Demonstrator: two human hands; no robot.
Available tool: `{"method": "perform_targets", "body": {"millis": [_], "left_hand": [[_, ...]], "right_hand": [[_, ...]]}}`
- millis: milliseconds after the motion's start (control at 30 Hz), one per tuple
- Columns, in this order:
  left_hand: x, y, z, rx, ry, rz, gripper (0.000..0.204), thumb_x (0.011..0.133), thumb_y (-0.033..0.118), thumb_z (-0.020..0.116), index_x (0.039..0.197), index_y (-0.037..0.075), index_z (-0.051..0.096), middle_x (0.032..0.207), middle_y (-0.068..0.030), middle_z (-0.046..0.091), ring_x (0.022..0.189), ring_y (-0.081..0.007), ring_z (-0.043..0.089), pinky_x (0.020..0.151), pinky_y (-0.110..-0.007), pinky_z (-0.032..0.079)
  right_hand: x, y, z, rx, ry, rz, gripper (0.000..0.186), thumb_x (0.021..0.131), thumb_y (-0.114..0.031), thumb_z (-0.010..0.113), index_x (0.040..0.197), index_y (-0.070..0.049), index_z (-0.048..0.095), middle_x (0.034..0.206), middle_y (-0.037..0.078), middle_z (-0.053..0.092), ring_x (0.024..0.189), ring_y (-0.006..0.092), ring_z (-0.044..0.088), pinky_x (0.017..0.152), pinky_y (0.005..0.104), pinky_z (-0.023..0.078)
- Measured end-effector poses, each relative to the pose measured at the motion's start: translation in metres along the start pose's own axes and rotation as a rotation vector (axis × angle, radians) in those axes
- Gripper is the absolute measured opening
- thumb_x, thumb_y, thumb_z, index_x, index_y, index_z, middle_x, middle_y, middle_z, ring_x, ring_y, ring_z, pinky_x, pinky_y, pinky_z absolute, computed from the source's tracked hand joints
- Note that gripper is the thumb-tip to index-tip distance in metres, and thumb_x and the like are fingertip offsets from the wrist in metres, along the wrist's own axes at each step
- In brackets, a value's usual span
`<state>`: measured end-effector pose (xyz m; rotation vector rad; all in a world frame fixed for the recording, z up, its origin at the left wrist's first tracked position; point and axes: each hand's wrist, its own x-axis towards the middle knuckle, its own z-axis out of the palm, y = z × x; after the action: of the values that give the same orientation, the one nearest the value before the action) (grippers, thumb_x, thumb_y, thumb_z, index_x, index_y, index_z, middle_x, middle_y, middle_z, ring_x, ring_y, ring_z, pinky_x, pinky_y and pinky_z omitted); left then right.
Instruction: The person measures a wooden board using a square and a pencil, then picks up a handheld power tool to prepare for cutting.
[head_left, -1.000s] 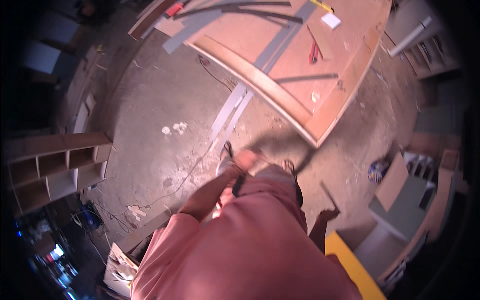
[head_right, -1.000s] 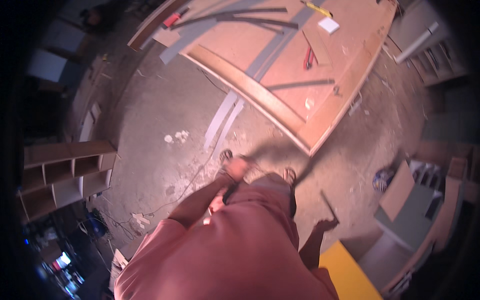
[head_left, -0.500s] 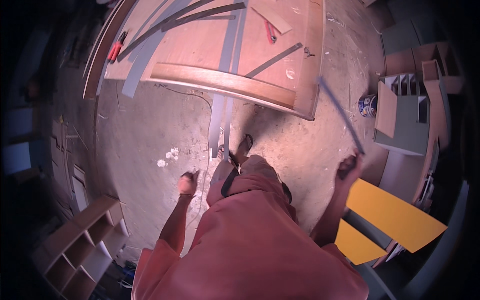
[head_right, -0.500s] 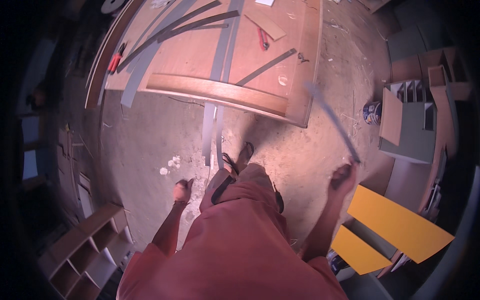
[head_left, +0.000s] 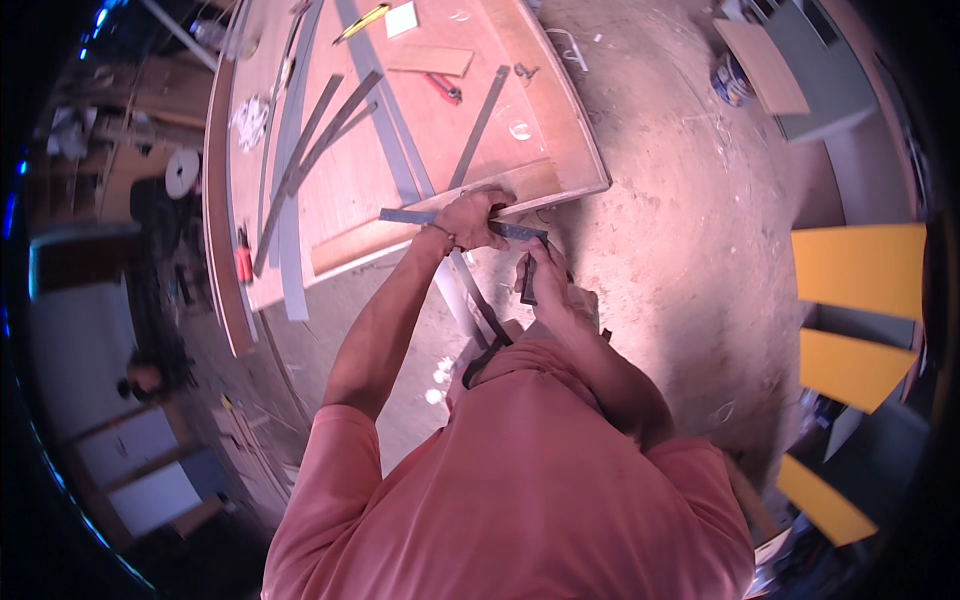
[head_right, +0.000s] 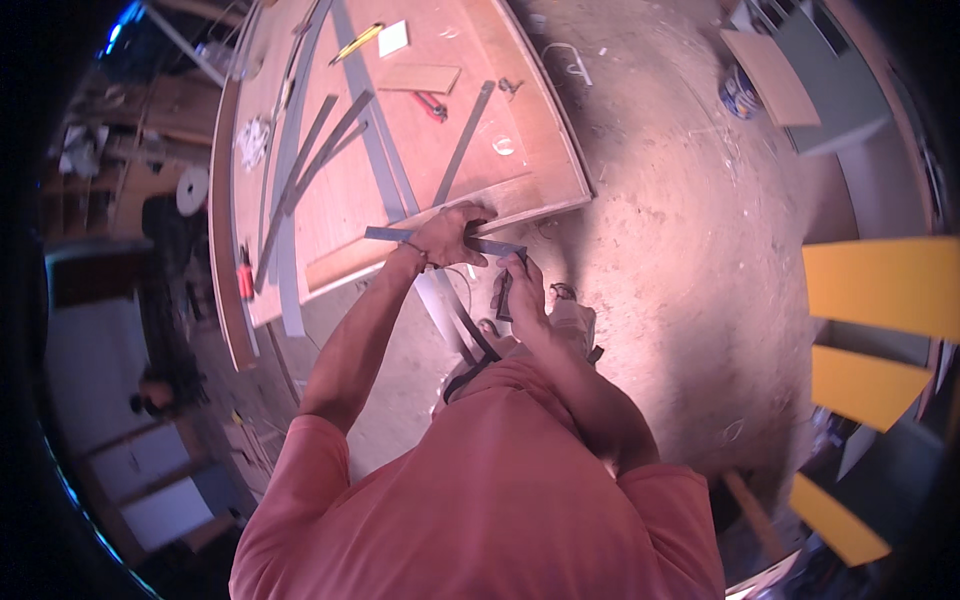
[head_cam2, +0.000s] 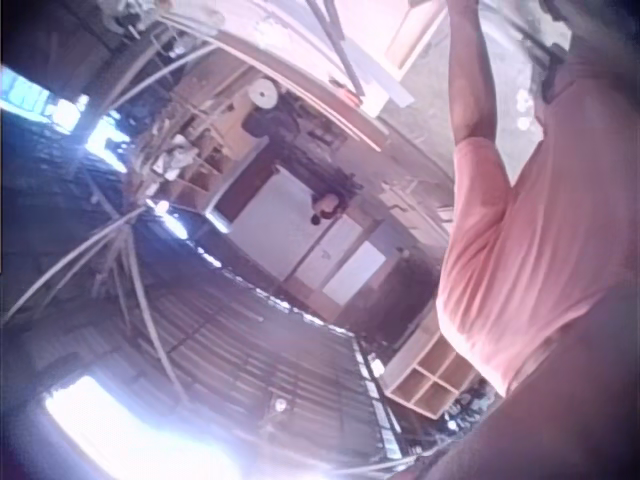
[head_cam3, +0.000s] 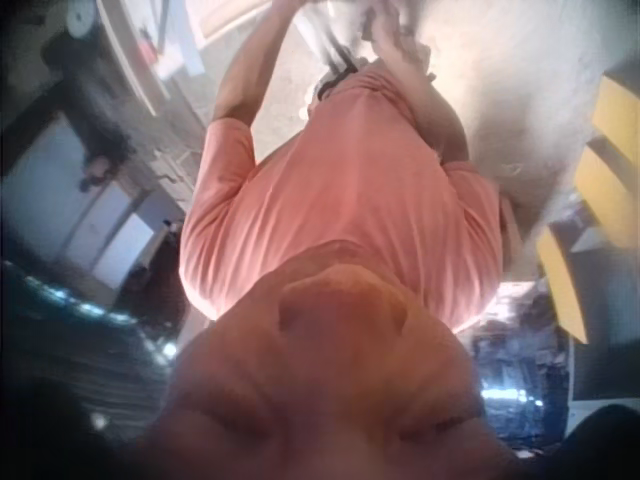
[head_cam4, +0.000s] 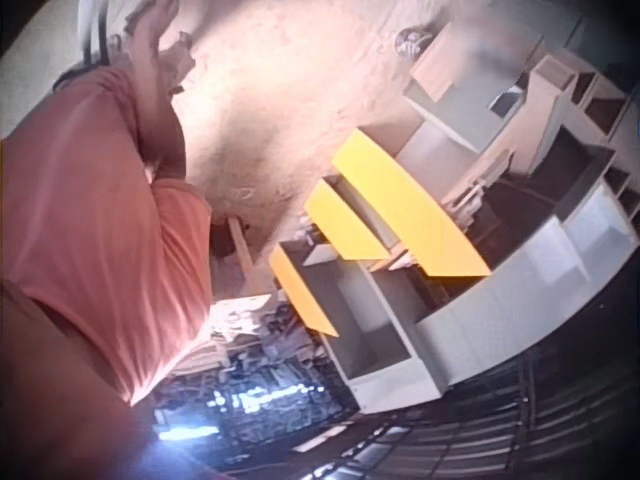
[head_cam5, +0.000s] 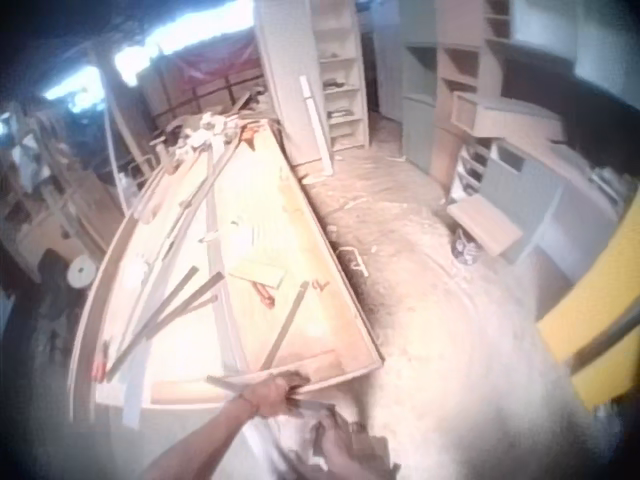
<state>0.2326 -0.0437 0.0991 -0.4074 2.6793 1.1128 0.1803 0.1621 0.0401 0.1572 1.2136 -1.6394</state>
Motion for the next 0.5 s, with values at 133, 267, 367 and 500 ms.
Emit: {"method": "perform_targets", "body": {"millis": [133,267,367,500], "left_hand": [[-0.002,0.000,-0.005,-0.110,-0.028,-0.005,0.066,0.067,-0.003,0.090,0.130,0.001,0.070,0.131,-0.0156,0.070,0.120,-0.0294,0.068,0.103,-0.038,0.054],[-0.003,-0.029,0.008,-0.218,0.055,0.121,0.057,0.068,-0.011,0.082,0.123,0.002,0.075,0.117,-0.0123,0.075,0.103,-0.0239,0.073,0.091,-0.035,0.058],[0.005,-0.049,0.012,-0.318,0.038,0.134,0.051,0.071,-0.014,0.076,0.119,0.003,0.077,0.111,-0.0107,0.076,0.096,-0.0205,0.072,0.087,-0.033,0.058],[0.014,-0.058,0.012,-0.405,-0.028,0.119,0.048,0.071,-0.015,0.074,0.116,0.003,0.079,0.104,-0.0081,0.078,0.092,-0.0171,0.071,0.084,-0.031,0.058]], "right_hand": [[0.002,0.010,0.020,-0.009,0.092,-0.089,0.027,0.109,-0.035,0.058,0.108,-0.008,0.062,0.066,0.002,0.057,0.046,0.0142,0.054,0.043,0.0305,0.048],[0.002,0.019,0.034,-0.016,0.125,-0.186,0.028,0.108,-0.036,0.059,0.105,-0.009,0.062,0.067,0.002,0.056,0.046,0.0138,0.054,0.042,0.0303,0.047],[0.008,0.023,0.042,0.010,0.123,-0.234,0.027,0.109,-0.035,0.058,0.103,-0.009,0.061,0.067,0.002,0.055,0.047,0.0133,0.054,0.042,0.0300,0.047],[0.017,0.032,0.045,0.058,0.134,-0.281,0.026,0.109,-0.033,0.056,0.100,-0.009,0.061,0.068,0.001,0.054,0.048,0.0131,0.054,0.041,0.0305,0.047]]}}
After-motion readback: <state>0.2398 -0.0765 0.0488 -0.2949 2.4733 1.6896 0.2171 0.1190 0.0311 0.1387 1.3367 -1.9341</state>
